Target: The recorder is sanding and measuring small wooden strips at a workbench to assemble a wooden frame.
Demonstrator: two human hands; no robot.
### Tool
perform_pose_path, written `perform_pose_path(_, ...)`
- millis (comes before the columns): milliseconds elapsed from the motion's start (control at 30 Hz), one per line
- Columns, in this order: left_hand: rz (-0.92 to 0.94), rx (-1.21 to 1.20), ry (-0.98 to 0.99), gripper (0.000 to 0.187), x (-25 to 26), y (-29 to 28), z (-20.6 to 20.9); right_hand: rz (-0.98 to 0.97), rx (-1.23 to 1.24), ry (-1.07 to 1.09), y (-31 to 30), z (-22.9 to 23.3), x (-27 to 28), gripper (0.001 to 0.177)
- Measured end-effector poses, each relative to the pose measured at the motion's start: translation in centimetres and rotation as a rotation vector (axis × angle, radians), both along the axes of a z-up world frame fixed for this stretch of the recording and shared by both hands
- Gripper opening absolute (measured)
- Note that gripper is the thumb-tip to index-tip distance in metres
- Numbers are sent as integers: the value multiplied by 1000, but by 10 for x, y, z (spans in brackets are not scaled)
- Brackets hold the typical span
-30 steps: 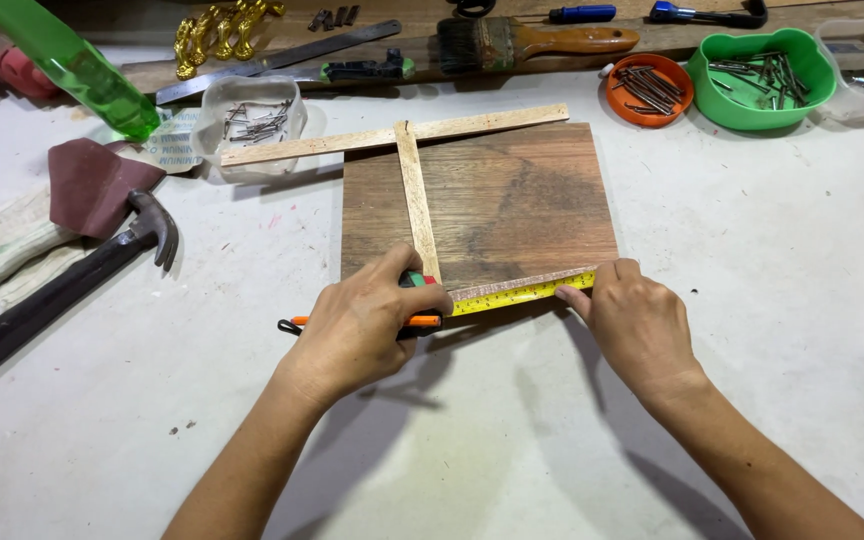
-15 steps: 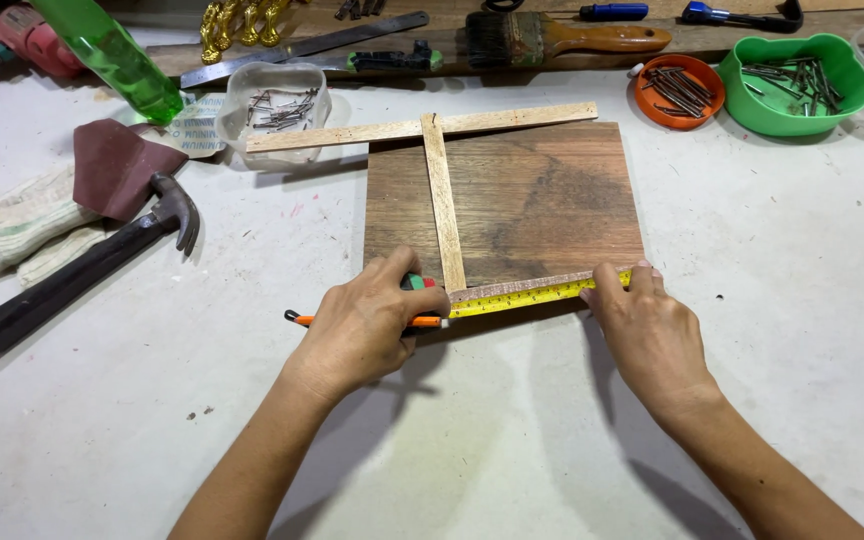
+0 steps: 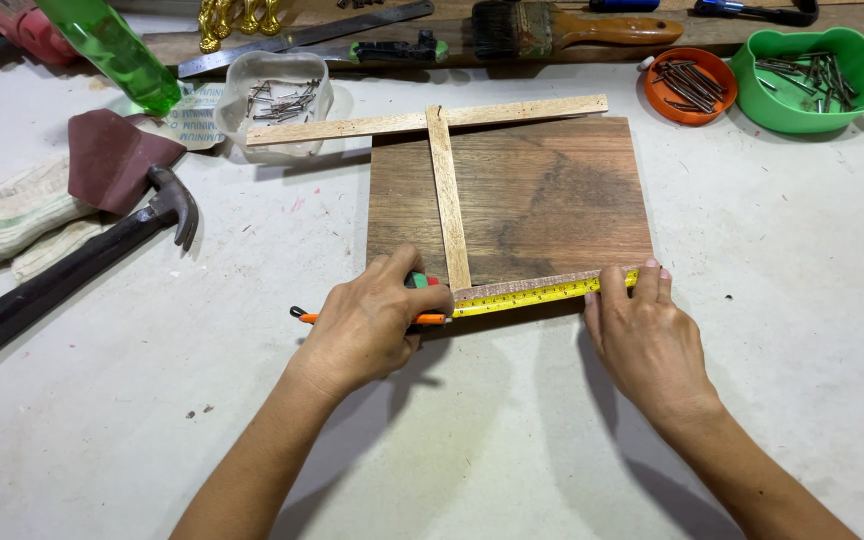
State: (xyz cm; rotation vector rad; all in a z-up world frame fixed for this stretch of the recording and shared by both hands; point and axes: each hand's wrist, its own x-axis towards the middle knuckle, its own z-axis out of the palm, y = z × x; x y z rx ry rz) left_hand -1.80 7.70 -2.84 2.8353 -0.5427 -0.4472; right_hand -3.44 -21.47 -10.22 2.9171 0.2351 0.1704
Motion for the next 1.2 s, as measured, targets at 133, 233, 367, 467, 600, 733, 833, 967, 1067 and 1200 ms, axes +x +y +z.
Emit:
perform_pose_path(133, -7, -9, -14, 47, 1, 0, -1, -32, -4, 55, 3, 5, -1, 40)
perform_pose_path(233, -9, 11, 0, 45, 0, 0, 2, -27, 26, 54, 2, 1, -2, 42)
perform_pose_path(367, -13, -13, -15, 47, 0, -1, 5, -8, 33, 11, 4, 2, -1, 47)
perform_pose_path(467, -15, -2, -8, 45, 1, -1, 6, -30, 15, 32, 11, 7, -1, 53)
perform_pose_path(600, -15, -3, -22, 48, 1, 0, 3, -91, 12, 58, 20, 13, 1, 76)
perform_pose_path(733, 3, 1, -25, 55, 0, -1, 4, -133, -26, 80, 23, 0, 7, 84)
perform_pose_path(833, -4, 18, -25, 55, 1, -2, 4, -180, -18, 105, 30, 1, 10, 91)
perform_pose_path(967, -9, 37, -24, 52, 1, -2, 4, -217, -41, 76, 38, 4, 12, 101)
perform_pose_path(1067, -11, 39, -33, 46, 1, -2, 2, -243, -67, 137, 39, 5, 14, 104)
perform_pose_path(1200, -14, 30, -47, 39, 0, -2, 4, -251, -70, 181, 40, 7, 15, 111)
